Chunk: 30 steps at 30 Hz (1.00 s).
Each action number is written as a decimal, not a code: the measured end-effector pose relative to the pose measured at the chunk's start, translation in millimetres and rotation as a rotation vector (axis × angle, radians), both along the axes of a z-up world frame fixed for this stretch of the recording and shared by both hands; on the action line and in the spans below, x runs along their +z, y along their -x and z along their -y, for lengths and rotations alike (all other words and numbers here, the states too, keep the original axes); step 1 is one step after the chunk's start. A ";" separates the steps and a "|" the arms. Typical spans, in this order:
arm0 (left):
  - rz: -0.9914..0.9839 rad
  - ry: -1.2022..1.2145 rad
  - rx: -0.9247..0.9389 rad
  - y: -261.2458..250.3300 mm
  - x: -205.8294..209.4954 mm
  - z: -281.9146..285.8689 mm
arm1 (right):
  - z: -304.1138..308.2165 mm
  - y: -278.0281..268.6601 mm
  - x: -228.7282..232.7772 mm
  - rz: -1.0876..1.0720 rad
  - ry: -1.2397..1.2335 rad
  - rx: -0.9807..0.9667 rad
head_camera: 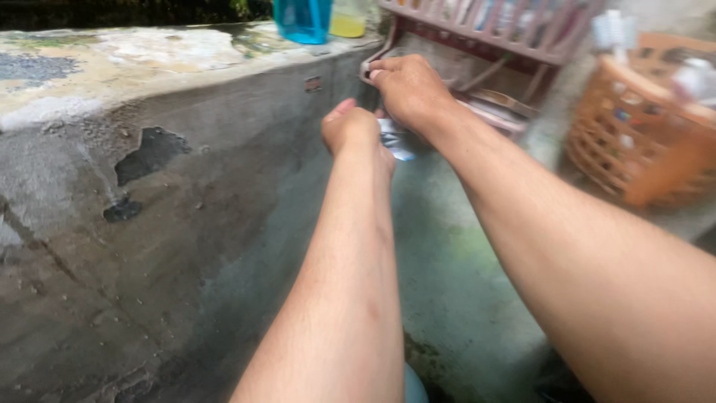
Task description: The person organizes toiletries in a bathroom. They place a green sachet, a Nuvo Family packet, and a yellow sachet into a wall-mounted plastic organizer, then adjust toothbrushes in a nearby basket.
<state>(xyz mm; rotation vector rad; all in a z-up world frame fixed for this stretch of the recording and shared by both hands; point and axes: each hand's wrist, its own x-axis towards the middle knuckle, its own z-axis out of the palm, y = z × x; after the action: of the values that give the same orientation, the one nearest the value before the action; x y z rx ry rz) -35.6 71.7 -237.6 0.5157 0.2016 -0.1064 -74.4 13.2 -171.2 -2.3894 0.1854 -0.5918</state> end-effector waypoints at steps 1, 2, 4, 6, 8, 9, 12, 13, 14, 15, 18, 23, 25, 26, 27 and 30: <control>0.033 -0.009 -0.047 -18.7 -5.3 1.7 | -2.2 -19.0 -1.9 -0.086 0.000 -0.049; 0.052 -0.015 -0.068 -34.9 -10.0 5.2 | -2.4 -34.4 -3.7 -0.021 0.138 -0.068; 0.091 -0.024 -0.113 -61.2 -17.6 12.5 | -1.2 -57.6 -4.0 0.112 0.416 -0.103; 0.097 -0.038 -0.109 -78.1 -22.3 17.9 | 0.8 -67.6 -4.7 -0.003 0.406 -0.291; 0.093 -0.045 -0.128 -90.4 -24.0 20.6 | 2.7 -74.7 -3.5 -0.034 0.457 -0.388; 0.084 -0.046 -0.151 -94.3 -24.9 22.8 | 2.7 -79.2 -5.1 -0.011 0.512 -0.390; 0.058 -0.036 -0.170 -97.5 -26.0 27.2 | -0.8 -95.5 -5.2 -0.035 0.587 -0.449; 0.052 -0.028 -0.167 -98.5 -24.3 26.4 | -3.7 -103.3 -2.1 -0.055 0.598 -0.476; 0.054 -0.045 -0.165 -99.6 -23.4 25.4 | -5.4 -111.3 1.5 -0.045 0.490 -0.548; 0.055 -0.061 -0.164 -100.5 -22.7 24.5 | -5.8 -118.6 5.6 -0.035 0.381 -0.619; 0.053 -0.039 -0.201 -101.0 -22.0 21.2 | 0.6 -124.8 6.2 0.081 0.083 -0.699; 0.059 0.034 -0.271 -90.5 -19.0 14.0 | 9.2 -116.0 1.3 0.220 0.036 -0.742; 0.045 0.054 -0.266 -83.0 -17.6 12.1 | 9.3 -114.8 6.0 0.183 0.045 -0.695; 0.048 0.059 -0.268 -79.3 -16.3 11.7 | 9.2 -114.8 10.8 0.094 0.034 -0.628; 0.052 0.064 -0.270 -75.0 -16.1 11.6 | 8.9 -115.2 16.2 0.006 0.024 -0.560; 0.031 0.068 -0.284 -68.9 -14.6 12.2 | 7.2 -112.5 22.4 -0.082 -0.160 -0.421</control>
<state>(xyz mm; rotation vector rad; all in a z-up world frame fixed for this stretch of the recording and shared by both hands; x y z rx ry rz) 33.3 59.4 -252.2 0.4752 0.0929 -0.3810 38.1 6.0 -148.8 -2.2289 0.7566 -0.6409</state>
